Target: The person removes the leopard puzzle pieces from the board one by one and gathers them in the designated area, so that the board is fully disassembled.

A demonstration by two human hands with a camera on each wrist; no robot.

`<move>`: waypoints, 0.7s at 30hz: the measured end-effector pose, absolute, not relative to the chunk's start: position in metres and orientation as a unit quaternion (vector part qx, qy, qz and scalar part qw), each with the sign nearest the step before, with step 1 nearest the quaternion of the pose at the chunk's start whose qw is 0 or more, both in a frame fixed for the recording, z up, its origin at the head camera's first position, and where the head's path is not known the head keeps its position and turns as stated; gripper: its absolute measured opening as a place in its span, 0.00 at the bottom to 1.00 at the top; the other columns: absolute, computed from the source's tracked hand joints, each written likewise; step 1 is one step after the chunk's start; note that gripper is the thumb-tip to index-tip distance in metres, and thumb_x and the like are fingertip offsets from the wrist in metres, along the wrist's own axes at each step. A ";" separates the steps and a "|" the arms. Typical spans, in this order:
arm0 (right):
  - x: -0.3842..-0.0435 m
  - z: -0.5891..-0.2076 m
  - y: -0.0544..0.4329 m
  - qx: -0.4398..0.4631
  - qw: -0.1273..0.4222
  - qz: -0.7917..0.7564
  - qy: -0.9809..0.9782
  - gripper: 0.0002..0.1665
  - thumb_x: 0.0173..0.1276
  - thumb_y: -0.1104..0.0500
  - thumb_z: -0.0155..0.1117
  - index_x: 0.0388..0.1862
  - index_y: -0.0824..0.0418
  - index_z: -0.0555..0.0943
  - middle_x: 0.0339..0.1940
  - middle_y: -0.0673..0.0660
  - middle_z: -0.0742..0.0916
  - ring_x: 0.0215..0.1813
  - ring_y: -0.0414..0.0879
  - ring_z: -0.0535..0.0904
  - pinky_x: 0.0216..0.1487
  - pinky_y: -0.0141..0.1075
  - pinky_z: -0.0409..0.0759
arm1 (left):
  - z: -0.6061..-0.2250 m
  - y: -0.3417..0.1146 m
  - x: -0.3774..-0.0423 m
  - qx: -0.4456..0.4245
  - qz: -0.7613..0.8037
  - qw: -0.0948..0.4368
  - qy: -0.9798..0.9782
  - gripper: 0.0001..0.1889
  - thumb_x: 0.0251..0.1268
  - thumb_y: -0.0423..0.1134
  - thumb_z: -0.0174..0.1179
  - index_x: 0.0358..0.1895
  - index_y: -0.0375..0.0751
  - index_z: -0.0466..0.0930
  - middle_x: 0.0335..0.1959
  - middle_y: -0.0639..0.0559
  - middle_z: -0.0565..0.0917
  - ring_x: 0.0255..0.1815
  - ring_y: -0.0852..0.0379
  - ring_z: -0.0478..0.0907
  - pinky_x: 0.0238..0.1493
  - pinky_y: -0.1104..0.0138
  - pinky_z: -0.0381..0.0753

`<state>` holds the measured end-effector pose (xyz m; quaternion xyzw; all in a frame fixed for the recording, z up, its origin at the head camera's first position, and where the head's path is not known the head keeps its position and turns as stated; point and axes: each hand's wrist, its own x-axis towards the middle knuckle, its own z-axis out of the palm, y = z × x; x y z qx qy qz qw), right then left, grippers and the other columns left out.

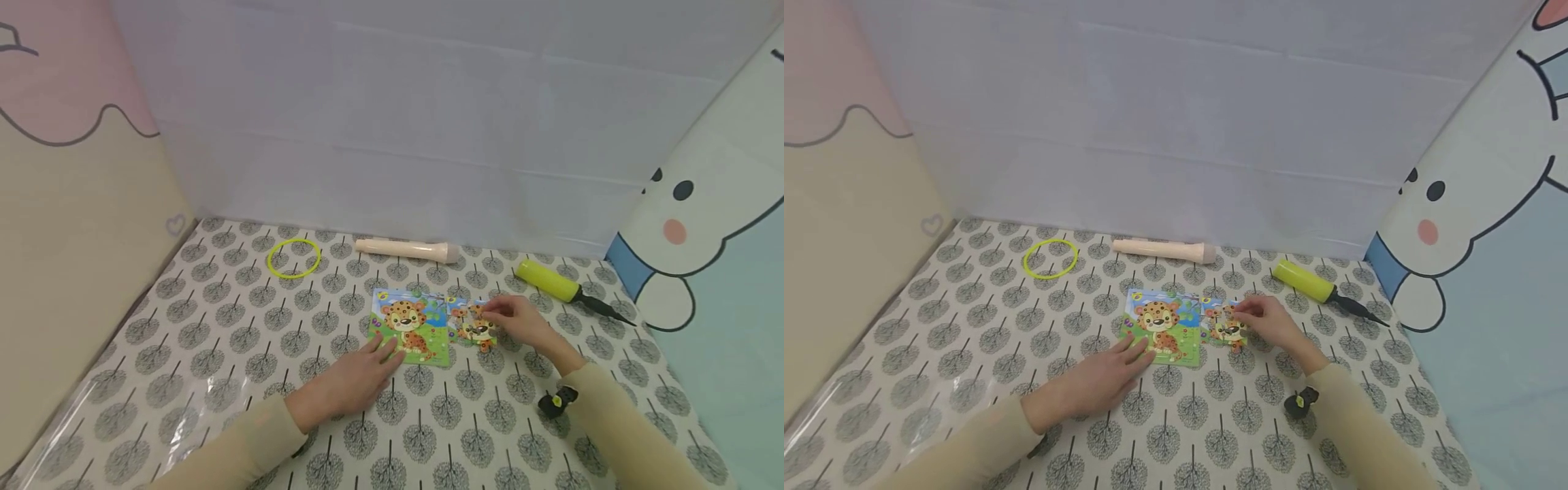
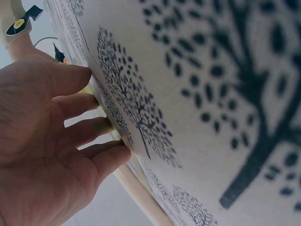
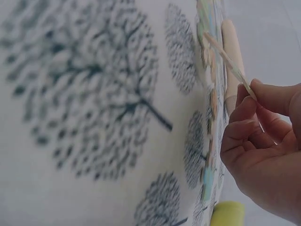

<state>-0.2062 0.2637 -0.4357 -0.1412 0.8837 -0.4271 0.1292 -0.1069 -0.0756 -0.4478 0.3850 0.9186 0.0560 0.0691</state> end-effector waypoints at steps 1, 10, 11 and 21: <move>-0.206 -0.436 0.266 -0.136 0.127 -0.421 0.888 0.14 0.70 0.58 0.61 0.46 0.68 0.81 0.38 0.58 0.85 0.40 0.51 0.81 0.38 0.43 0.79 | -0.448 -0.075 -0.107 0.385 0.055 0.068 0.919 0.29 0.72 0.43 0.52 0.73 0.40 0.58 0.73 0.39 0.55 0.71 0.36 0.52 0.63 0.54 0.64; -0.207 -0.444 0.276 -0.144 0.097 -0.403 0.898 0.11 0.69 0.62 0.62 0.44 0.70 0.82 0.35 0.59 0.85 0.35 0.50 0.80 0.33 0.38 0.78 | -0.447 -0.075 -0.108 0.385 0.050 0.068 0.919 0.29 0.72 0.43 0.52 0.73 0.40 0.59 0.73 0.39 0.55 0.71 0.36 0.53 0.63 0.53 0.64; -0.207 -0.445 0.276 -0.153 0.089 -0.396 0.901 0.11 0.68 0.62 0.62 0.43 0.70 0.82 0.35 0.58 0.85 0.34 0.49 0.80 0.33 0.37 0.79 | -0.446 -0.075 -0.108 0.385 0.050 0.068 0.919 0.29 0.72 0.43 0.52 0.73 0.40 0.59 0.73 0.39 0.55 0.71 0.36 0.53 0.63 0.53 0.64; -0.210 -0.451 0.276 -0.196 0.026 -0.317 0.928 0.06 0.66 0.63 0.65 0.39 0.65 0.84 0.31 0.52 0.85 0.31 0.44 0.80 0.32 0.39 0.80 | -0.446 -0.073 -0.107 0.385 0.052 0.067 0.919 0.29 0.72 0.43 0.51 0.73 0.40 0.59 0.73 0.39 0.56 0.70 0.35 0.53 0.63 0.53 0.65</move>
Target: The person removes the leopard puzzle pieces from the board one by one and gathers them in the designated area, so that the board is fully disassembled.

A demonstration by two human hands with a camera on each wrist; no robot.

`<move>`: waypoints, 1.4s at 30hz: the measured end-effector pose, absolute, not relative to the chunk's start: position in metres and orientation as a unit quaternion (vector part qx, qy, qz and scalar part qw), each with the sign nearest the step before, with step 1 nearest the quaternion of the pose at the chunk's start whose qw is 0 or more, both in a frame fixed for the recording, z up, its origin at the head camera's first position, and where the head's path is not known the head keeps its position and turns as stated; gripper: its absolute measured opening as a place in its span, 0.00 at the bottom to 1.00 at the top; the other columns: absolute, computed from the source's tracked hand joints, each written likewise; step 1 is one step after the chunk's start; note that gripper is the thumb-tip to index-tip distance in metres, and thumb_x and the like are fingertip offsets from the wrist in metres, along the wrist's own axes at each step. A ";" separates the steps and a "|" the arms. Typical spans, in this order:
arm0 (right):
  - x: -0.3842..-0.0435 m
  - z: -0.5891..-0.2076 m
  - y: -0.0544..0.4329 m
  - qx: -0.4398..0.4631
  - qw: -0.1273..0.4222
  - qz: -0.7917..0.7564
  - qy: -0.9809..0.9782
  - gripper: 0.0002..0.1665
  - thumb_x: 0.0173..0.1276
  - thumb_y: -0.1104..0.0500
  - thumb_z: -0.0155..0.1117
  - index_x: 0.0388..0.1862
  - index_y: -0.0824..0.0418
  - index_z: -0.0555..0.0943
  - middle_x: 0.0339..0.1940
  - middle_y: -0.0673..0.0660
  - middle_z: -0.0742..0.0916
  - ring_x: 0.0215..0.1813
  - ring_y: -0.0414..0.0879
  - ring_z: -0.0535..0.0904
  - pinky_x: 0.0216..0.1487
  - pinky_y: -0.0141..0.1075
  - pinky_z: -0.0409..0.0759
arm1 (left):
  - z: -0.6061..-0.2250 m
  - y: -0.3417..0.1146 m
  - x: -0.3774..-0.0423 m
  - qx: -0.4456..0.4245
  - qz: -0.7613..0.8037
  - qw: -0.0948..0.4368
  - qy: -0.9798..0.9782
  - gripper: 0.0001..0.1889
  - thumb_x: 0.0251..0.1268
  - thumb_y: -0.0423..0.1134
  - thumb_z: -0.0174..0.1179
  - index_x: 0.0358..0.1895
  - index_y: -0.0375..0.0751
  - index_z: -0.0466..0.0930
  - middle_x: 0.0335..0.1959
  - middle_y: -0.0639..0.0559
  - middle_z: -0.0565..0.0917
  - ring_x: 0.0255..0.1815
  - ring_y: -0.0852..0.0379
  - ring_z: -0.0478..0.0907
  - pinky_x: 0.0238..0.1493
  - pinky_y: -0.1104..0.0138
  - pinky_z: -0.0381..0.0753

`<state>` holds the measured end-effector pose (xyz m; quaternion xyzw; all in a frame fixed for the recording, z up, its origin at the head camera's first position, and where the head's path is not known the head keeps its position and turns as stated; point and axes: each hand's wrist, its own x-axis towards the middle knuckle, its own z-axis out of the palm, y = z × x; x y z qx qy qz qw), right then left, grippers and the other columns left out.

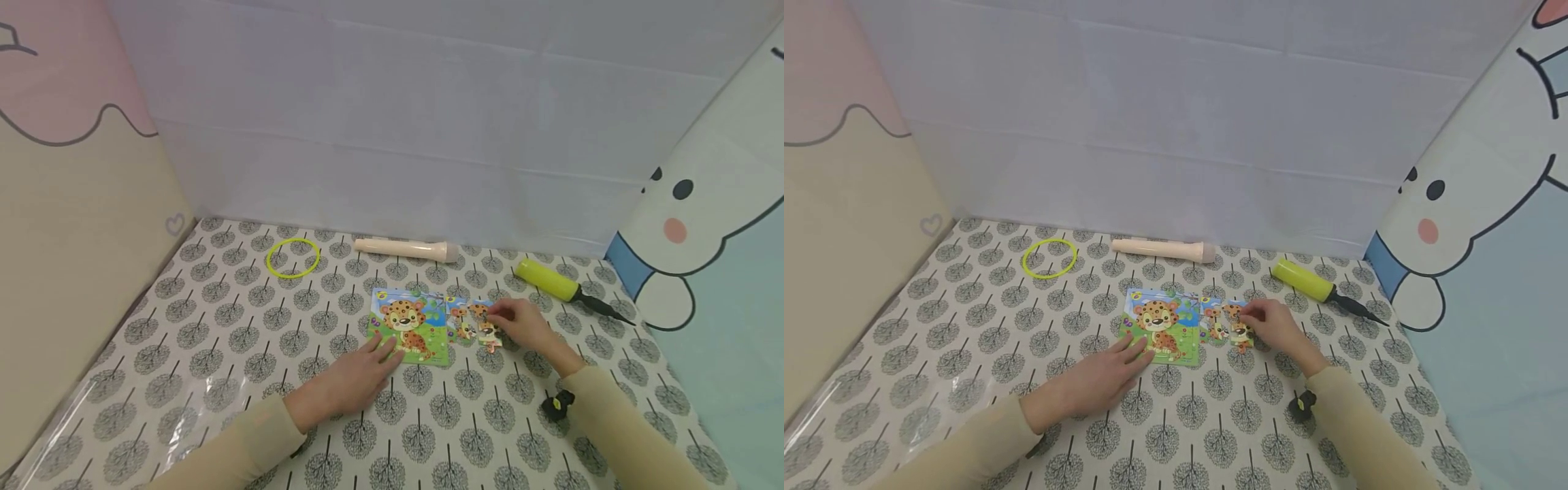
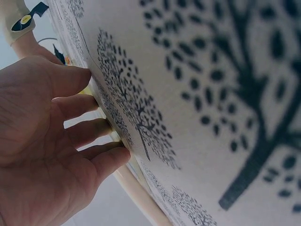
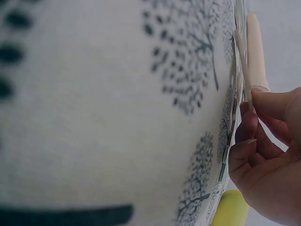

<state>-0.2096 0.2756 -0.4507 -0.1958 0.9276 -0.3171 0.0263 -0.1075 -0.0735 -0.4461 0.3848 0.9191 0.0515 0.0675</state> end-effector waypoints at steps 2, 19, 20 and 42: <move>-0.210 -0.451 0.275 -0.185 0.029 -0.318 0.929 0.06 0.66 0.63 0.65 0.39 0.65 0.84 0.32 0.52 0.85 0.32 0.45 0.80 0.33 0.40 0.80 | -0.446 -0.073 -0.107 0.385 0.052 0.066 0.919 0.29 0.72 0.43 0.51 0.72 0.40 0.60 0.73 0.38 0.56 0.70 0.35 0.54 0.63 0.53 0.65; -0.211 -0.439 0.260 -0.211 0.022 -0.323 0.922 0.08 0.67 0.61 0.64 0.40 0.64 0.84 0.32 0.52 0.85 0.31 0.44 0.80 0.31 0.39 0.78 | -0.447 -0.074 -0.109 0.386 0.038 0.069 0.919 0.29 0.72 0.43 0.51 0.73 0.40 0.58 0.73 0.39 0.55 0.71 0.36 0.53 0.63 0.55 0.64; -0.211 -0.439 0.257 -0.217 0.027 -0.327 0.919 0.08 0.68 0.61 0.64 0.40 0.65 0.84 0.32 0.52 0.85 0.31 0.43 0.80 0.30 0.39 0.78 | -0.447 -0.074 -0.109 0.386 0.039 0.068 0.919 0.29 0.72 0.43 0.51 0.73 0.40 0.58 0.73 0.39 0.56 0.71 0.36 0.53 0.63 0.55 0.65; -0.214 -0.447 0.179 -0.253 0.092 -0.339 0.901 0.11 0.67 0.59 0.65 0.46 0.62 0.84 0.36 0.49 0.85 0.37 0.40 0.80 0.38 0.35 0.80 | -0.445 -0.073 -0.108 0.378 0.056 0.079 0.921 0.29 0.72 0.43 0.51 0.73 0.41 0.59 0.73 0.39 0.56 0.71 0.37 0.53 0.64 0.53 0.63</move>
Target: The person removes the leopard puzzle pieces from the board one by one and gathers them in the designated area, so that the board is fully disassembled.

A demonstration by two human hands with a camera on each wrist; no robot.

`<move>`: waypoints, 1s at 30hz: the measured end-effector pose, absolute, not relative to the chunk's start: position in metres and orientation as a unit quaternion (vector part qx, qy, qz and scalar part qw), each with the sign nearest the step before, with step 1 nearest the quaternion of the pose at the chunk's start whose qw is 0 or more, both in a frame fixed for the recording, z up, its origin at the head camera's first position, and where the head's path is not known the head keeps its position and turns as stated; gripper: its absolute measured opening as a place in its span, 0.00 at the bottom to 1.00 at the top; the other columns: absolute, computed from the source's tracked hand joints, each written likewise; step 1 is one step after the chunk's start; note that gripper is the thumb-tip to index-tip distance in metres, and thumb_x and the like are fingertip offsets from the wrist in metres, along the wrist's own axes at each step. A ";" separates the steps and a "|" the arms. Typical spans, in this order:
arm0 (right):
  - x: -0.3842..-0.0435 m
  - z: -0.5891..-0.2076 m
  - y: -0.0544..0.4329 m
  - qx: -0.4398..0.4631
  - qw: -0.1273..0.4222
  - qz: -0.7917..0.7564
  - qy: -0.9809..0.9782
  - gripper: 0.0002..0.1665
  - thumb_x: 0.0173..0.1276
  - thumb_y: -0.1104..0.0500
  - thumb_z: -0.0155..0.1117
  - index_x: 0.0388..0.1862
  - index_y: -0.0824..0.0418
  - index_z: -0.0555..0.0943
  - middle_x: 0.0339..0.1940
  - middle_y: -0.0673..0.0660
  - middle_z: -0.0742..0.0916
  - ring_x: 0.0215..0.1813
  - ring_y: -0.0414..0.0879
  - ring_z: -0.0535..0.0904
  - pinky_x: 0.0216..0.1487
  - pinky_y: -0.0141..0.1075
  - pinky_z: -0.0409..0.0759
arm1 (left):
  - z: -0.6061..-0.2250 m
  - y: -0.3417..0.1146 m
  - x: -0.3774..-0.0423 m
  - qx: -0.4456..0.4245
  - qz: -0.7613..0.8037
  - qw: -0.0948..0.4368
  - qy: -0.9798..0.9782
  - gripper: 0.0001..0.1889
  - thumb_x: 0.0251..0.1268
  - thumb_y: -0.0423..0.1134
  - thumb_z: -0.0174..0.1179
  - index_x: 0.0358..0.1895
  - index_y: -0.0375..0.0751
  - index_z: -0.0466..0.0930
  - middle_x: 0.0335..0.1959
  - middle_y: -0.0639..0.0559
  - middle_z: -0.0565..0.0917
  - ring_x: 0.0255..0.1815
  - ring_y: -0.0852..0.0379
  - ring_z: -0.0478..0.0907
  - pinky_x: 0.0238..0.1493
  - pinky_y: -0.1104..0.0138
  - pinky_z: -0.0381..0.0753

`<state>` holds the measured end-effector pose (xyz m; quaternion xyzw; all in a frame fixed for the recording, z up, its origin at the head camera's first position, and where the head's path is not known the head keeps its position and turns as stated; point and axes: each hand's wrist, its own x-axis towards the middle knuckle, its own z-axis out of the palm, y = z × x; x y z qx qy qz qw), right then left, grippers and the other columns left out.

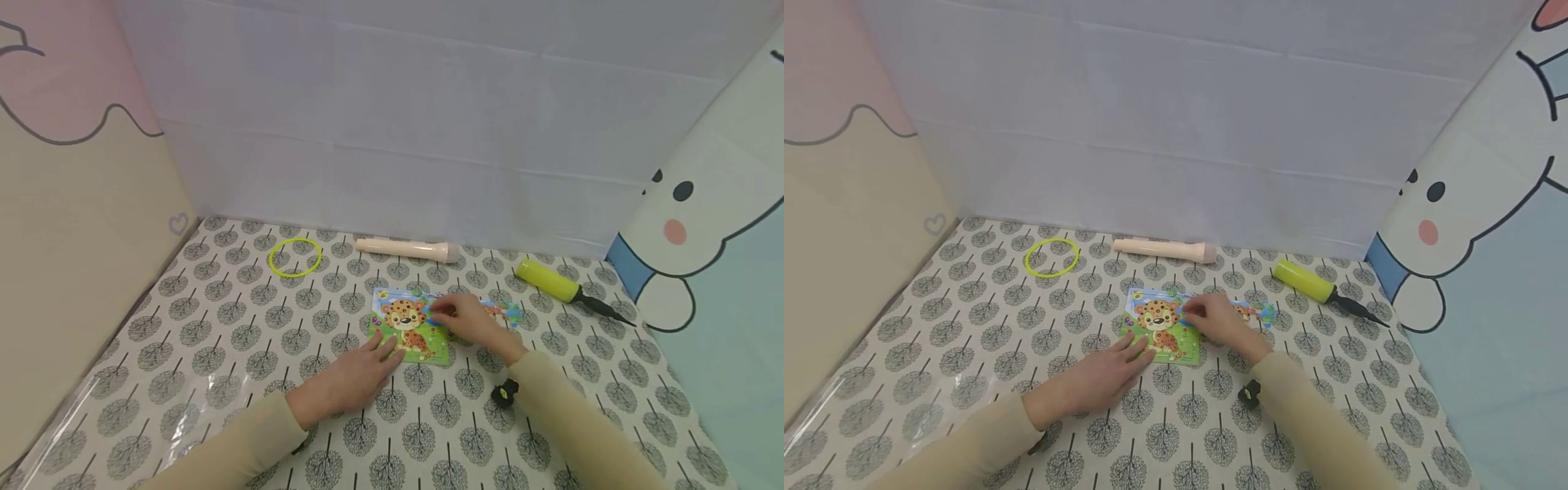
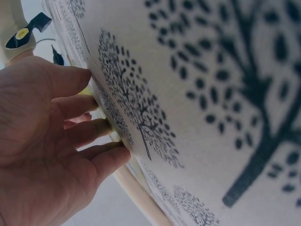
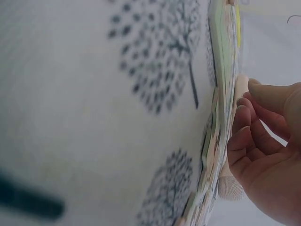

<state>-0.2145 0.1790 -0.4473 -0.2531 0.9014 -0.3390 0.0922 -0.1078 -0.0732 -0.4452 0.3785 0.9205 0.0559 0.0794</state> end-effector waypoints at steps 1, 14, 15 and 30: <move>-0.215 -0.448 0.177 -0.255 0.093 -0.339 0.901 0.11 0.67 0.59 0.65 0.46 0.62 0.84 0.36 0.49 0.85 0.37 0.40 0.80 0.38 0.34 0.80 | -0.445 -0.073 -0.108 0.378 0.057 0.080 0.920 0.28 0.72 0.43 0.51 0.73 0.41 0.59 0.73 0.39 0.56 0.71 0.36 0.53 0.63 0.53 0.64; -0.222 -0.451 0.161 -0.264 0.102 -0.292 0.914 0.08 0.65 0.58 0.67 0.41 0.58 0.85 0.33 0.46 0.85 0.34 0.37 0.79 0.38 0.34 0.79 | -0.443 -0.073 -0.108 0.381 0.054 0.077 0.920 0.29 0.72 0.43 0.52 0.72 0.40 0.60 0.72 0.38 0.57 0.70 0.36 0.54 0.63 0.53 0.64; -0.222 -0.451 0.160 -0.261 0.103 -0.289 0.915 0.07 0.65 0.57 0.67 0.40 0.57 0.85 0.32 0.45 0.84 0.33 0.37 0.79 0.37 0.33 0.79 | -0.443 -0.073 -0.108 0.381 0.052 0.077 0.920 0.29 0.72 0.43 0.52 0.72 0.40 0.60 0.72 0.38 0.57 0.70 0.36 0.54 0.63 0.53 0.64; -0.228 -0.449 0.151 -0.234 0.128 -0.270 0.925 0.06 0.68 0.57 0.64 0.33 0.57 0.83 0.24 0.47 0.81 0.24 0.41 0.74 0.26 0.34 0.75 | -0.443 -0.072 -0.107 0.382 0.034 0.073 0.921 0.28 0.72 0.44 0.51 0.72 0.41 0.60 0.73 0.40 0.57 0.70 0.37 0.54 0.63 0.55 0.66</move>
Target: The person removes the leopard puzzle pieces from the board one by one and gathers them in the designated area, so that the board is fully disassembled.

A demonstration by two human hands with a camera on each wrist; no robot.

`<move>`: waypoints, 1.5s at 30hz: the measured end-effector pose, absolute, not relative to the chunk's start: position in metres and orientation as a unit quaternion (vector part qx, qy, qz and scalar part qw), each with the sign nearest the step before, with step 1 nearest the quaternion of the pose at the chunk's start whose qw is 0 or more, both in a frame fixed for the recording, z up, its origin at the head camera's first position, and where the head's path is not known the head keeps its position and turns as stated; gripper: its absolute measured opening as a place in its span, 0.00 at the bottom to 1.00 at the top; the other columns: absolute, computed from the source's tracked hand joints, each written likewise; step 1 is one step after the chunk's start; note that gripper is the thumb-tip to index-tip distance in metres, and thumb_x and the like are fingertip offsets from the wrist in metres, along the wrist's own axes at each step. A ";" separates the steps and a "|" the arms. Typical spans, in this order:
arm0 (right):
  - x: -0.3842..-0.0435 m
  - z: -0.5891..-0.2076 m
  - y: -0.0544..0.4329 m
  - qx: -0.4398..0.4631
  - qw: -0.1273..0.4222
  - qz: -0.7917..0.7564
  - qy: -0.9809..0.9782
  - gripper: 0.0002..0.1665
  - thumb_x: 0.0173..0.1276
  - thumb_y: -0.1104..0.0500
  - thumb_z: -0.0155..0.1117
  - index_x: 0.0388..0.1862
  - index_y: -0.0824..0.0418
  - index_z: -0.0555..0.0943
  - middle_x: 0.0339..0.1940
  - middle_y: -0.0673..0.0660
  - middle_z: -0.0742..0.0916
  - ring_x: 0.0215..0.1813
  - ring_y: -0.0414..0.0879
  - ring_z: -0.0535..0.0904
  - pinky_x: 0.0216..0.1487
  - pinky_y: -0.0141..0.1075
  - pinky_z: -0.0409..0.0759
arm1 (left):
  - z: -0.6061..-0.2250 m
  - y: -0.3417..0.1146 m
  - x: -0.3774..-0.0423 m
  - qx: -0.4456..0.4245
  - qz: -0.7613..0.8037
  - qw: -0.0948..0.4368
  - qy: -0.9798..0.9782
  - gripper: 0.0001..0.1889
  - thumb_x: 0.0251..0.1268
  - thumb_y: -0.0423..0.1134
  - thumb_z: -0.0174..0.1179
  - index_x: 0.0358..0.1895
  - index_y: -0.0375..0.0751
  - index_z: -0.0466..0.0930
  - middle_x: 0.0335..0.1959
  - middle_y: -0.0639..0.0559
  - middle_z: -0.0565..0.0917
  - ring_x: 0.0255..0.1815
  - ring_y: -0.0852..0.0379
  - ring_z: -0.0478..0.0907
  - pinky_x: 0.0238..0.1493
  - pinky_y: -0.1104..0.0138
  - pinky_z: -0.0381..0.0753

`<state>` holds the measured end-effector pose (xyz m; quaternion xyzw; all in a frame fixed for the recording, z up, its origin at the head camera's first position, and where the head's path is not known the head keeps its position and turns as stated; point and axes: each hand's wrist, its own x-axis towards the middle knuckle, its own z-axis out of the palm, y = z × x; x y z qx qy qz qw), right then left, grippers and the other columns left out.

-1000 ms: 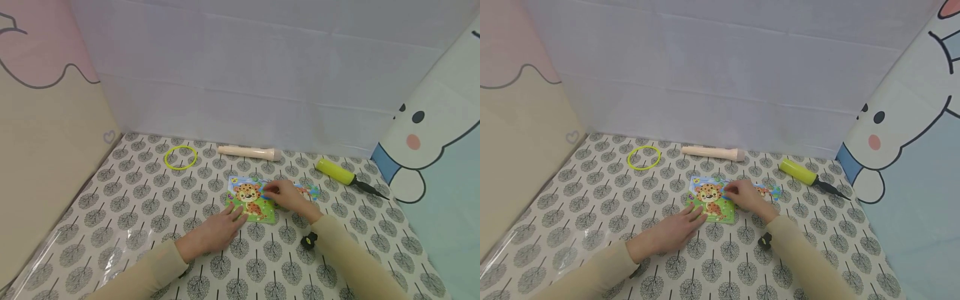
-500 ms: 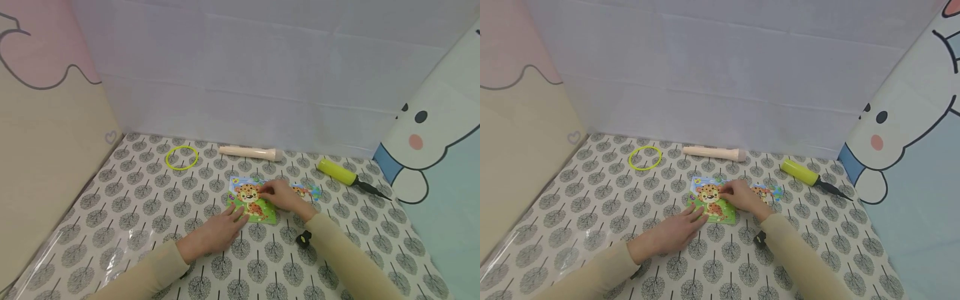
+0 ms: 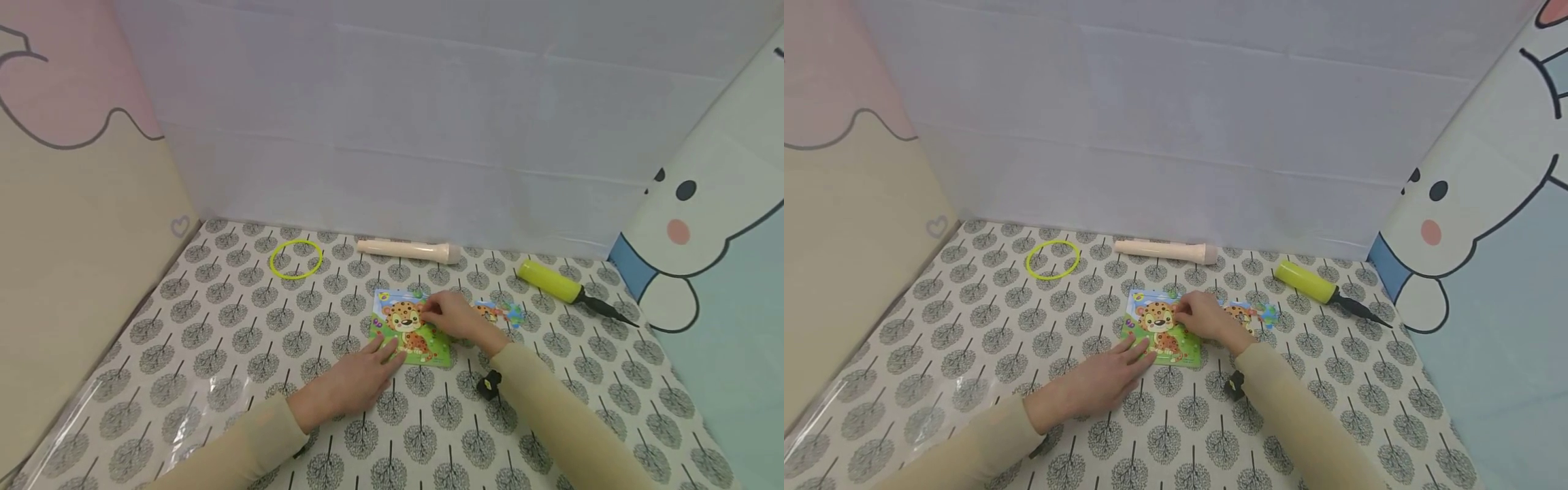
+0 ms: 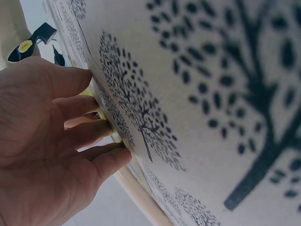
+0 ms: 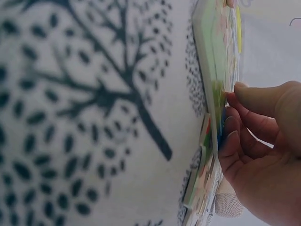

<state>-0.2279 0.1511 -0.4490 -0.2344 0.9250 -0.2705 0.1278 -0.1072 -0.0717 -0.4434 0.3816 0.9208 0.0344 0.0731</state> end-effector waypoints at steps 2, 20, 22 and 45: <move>-0.228 -0.449 0.152 -0.236 0.129 -0.274 0.923 0.06 0.68 0.57 0.63 0.33 0.58 0.83 0.25 0.47 0.81 0.25 0.41 0.75 0.26 0.35 0.75 | -0.444 -0.071 -0.107 0.382 0.034 0.070 0.921 0.28 0.72 0.44 0.51 0.72 0.41 0.60 0.72 0.40 0.58 0.70 0.37 0.54 0.62 0.55 0.66; -0.228 -0.441 0.169 -0.284 0.144 -0.377 0.870 0.05 0.67 0.60 0.64 0.38 0.61 0.85 0.31 0.48 0.85 0.29 0.45 0.80 0.29 0.38 0.79 | -0.445 -0.070 -0.107 0.381 0.038 0.074 0.921 0.29 0.72 0.44 0.51 0.73 0.41 0.59 0.73 0.40 0.56 0.71 0.36 0.53 0.62 0.55 0.66; -0.226 -0.438 0.170 -0.307 0.139 -0.383 0.860 0.06 0.68 0.61 0.63 0.39 0.63 0.85 0.31 0.50 0.85 0.30 0.46 0.80 0.29 0.37 0.78 | -0.446 -0.069 -0.108 0.382 0.039 0.073 0.921 0.29 0.72 0.44 0.51 0.73 0.41 0.59 0.73 0.40 0.56 0.71 0.36 0.53 0.62 0.54 0.66; -0.218 -0.430 0.218 -0.283 0.089 -0.407 0.864 0.05 0.69 0.63 0.61 0.36 0.65 0.82 0.30 0.55 0.85 0.31 0.47 0.80 0.28 0.37 0.76 | -0.444 -0.073 -0.107 0.385 0.049 0.070 0.919 0.29 0.72 0.43 0.52 0.72 0.39 0.59 0.73 0.38 0.56 0.70 0.35 0.53 0.63 0.54 0.65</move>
